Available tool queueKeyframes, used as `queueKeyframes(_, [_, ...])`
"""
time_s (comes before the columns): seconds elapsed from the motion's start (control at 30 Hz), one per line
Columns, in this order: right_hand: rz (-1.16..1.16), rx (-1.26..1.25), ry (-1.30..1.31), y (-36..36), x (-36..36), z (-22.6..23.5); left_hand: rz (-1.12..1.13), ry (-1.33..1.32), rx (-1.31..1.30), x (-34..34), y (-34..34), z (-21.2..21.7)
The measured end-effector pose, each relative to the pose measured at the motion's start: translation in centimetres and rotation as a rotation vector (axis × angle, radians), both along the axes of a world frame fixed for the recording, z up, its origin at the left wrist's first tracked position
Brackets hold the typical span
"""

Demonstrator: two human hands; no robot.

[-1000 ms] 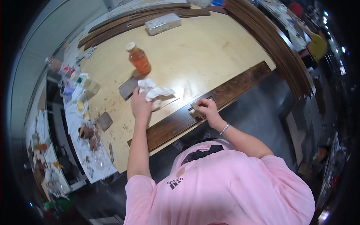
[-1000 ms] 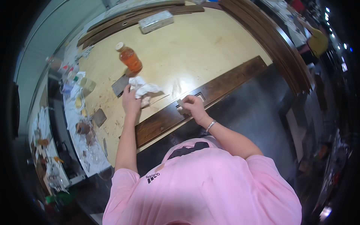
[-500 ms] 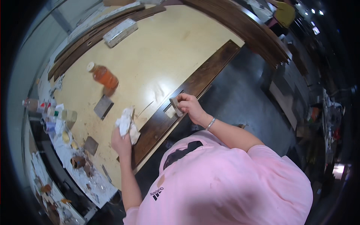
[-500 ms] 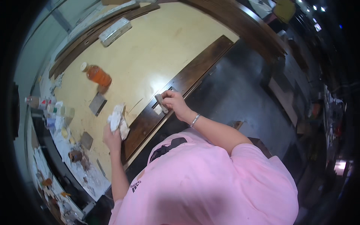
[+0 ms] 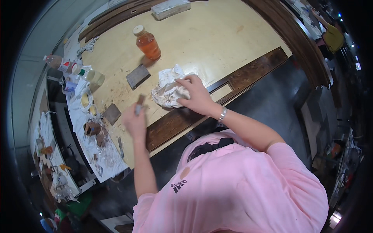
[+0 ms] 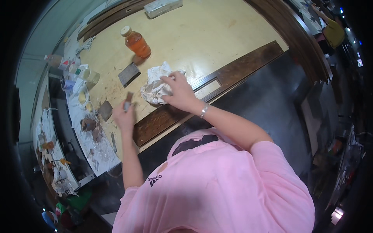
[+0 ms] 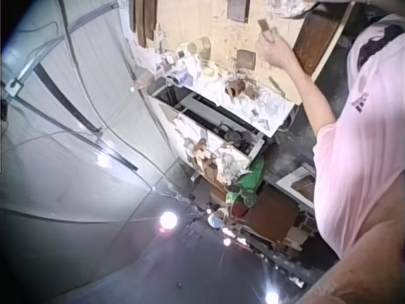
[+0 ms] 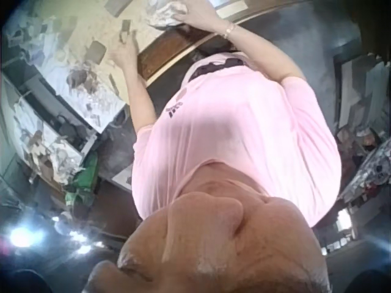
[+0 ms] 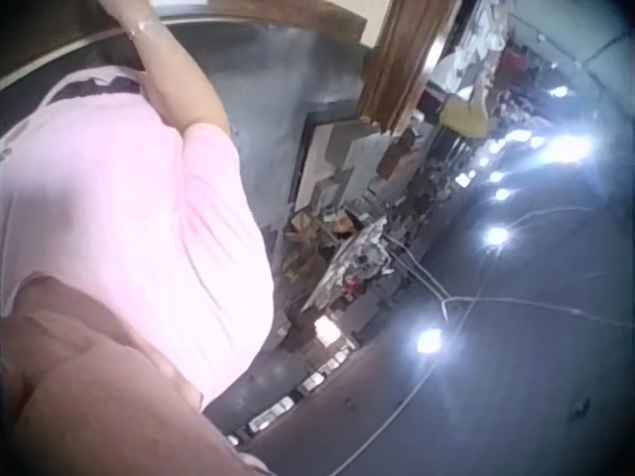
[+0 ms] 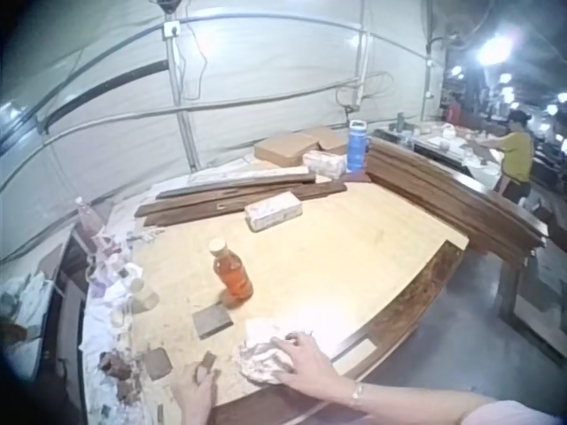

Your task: The person sands a wooden plank with a block, wipes the surface with a cloth, and applies liquid from a bottle to the cloth while working at a bench.

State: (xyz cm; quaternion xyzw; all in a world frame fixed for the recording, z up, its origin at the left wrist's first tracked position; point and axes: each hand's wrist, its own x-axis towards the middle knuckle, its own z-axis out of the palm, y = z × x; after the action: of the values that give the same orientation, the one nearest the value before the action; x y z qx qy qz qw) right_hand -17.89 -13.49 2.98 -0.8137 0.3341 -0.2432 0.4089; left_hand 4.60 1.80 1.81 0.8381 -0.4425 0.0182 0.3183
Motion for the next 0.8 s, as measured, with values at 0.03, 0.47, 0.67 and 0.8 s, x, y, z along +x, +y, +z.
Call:
queueKeyframes(0.03, [-0.029,-0.378,0.001,-0.3,0.6,-0.8,0.057,-0.175,0.084,2.2,0.8,-0.5])
queueKeyframes(0.47, [-0.392,-0.379,0.128,-7.9,-5.9,1.8,-0.337,0.130,0.004,-6.1,1.5,-0.5])
queueKeyframes(0.67, [-0.405,-0.542,0.230,-6.7,-13.0,1.9,-0.526,0.264,0.024,-13.8,-5.5,-0.2])
queueKeyframes(0.8, [-0.180,-0.576,0.009,-7.2,-12.6,-3.9,-0.580,-0.006,0.216,-17.1,-9.6,-1.2])
